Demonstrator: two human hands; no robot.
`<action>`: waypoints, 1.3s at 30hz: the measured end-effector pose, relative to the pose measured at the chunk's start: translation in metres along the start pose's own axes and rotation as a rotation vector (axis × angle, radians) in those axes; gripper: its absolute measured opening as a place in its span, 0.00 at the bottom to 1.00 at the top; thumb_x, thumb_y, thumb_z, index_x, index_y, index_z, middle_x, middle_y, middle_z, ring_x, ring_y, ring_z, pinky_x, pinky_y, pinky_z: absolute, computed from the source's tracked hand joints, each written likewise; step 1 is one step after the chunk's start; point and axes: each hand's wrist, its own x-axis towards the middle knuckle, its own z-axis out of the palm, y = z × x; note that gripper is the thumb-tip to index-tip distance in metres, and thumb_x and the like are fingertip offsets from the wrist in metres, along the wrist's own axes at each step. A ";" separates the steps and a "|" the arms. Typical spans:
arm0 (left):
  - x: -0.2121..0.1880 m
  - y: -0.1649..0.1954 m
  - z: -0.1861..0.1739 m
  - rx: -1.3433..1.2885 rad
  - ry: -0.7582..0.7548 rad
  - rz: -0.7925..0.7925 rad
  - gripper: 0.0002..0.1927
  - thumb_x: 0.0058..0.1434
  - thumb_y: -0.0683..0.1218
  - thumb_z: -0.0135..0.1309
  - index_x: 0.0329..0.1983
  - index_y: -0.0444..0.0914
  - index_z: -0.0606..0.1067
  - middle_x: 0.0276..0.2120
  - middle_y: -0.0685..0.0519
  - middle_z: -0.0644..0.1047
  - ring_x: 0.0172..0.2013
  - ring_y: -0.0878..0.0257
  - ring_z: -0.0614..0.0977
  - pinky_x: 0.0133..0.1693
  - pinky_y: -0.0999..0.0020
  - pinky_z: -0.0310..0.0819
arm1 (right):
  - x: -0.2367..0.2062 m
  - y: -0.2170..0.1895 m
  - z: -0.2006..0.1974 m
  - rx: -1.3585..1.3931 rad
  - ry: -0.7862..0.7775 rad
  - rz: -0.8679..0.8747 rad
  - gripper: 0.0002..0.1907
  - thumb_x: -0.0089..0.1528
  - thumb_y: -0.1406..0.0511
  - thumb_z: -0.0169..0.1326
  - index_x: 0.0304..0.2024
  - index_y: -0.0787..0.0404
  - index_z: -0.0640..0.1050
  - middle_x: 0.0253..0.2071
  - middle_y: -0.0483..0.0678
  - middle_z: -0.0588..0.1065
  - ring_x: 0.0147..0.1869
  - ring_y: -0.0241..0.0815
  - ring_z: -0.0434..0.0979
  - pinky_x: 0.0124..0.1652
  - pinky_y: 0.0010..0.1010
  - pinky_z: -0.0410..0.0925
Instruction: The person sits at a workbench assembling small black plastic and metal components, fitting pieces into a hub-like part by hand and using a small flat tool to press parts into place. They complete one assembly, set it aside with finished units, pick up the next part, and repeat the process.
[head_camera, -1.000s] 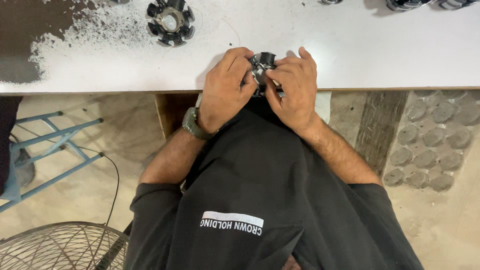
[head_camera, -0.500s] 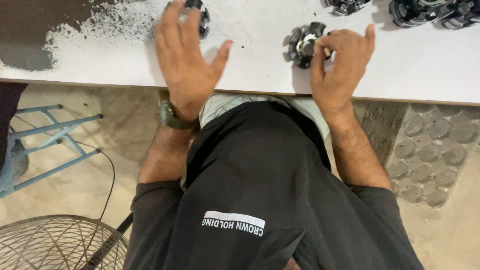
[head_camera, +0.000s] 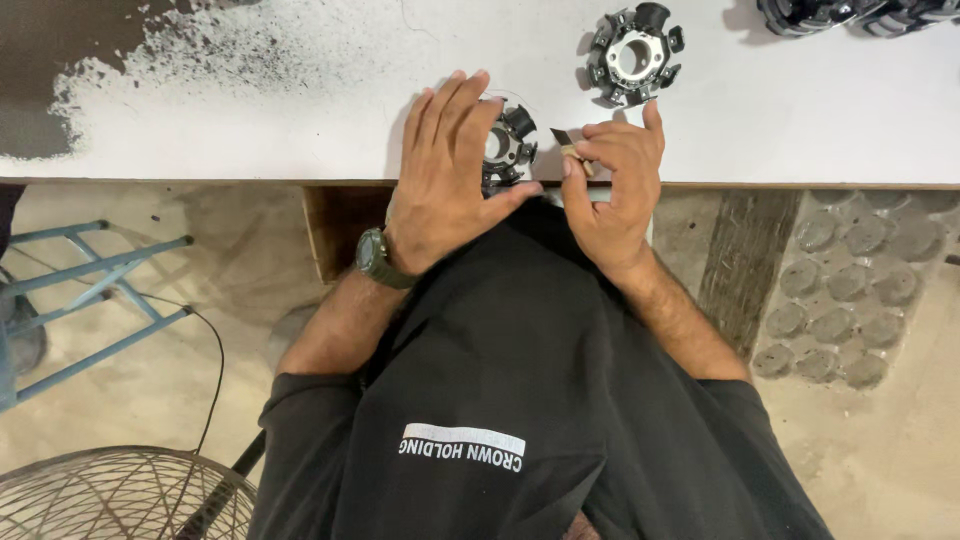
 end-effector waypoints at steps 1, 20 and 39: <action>0.002 0.001 -0.001 -0.001 0.024 0.063 0.33 0.60 0.52 0.71 0.61 0.38 0.66 0.68 0.40 0.64 0.71 0.43 0.61 0.70 0.40 0.55 | 0.001 0.000 0.001 -0.006 -0.005 -0.007 0.11 0.63 0.75 0.60 0.46 0.62 0.74 0.45 0.51 0.76 0.57 0.50 0.77 0.77 0.57 0.49; 0.010 0.004 -0.003 -0.057 0.094 -0.132 0.08 0.57 0.39 0.64 0.38 0.37 0.77 0.58 0.46 0.71 0.64 0.45 0.70 0.62 0.49 0.66 | 0.024 -0.019 0.015 -0.205 -0.201 -0.142 0.15 0.61 0.74 0.66 0.48 0.60 0.77 0.44 0.48 0.74 0.53 0.49 0.73 0.75 0.55 0.51; 0.008 -0.001 0.028 -0.111 0.147 -0.181 0.09 0.57 0.38 0.61 0.33 0.36 0.71 0.57 0.48 0.72 0.57 0.51 0.72 0.57 0.52 0.66 | 0.019 -0.017 0.011 -0.105 -0.171 -0.117 0.14 0.63 0.76 0.66 0.49 0.61 0.78 0.47 0.48 0.76 0.57 0.47 0.75 0.76 0.53 0.51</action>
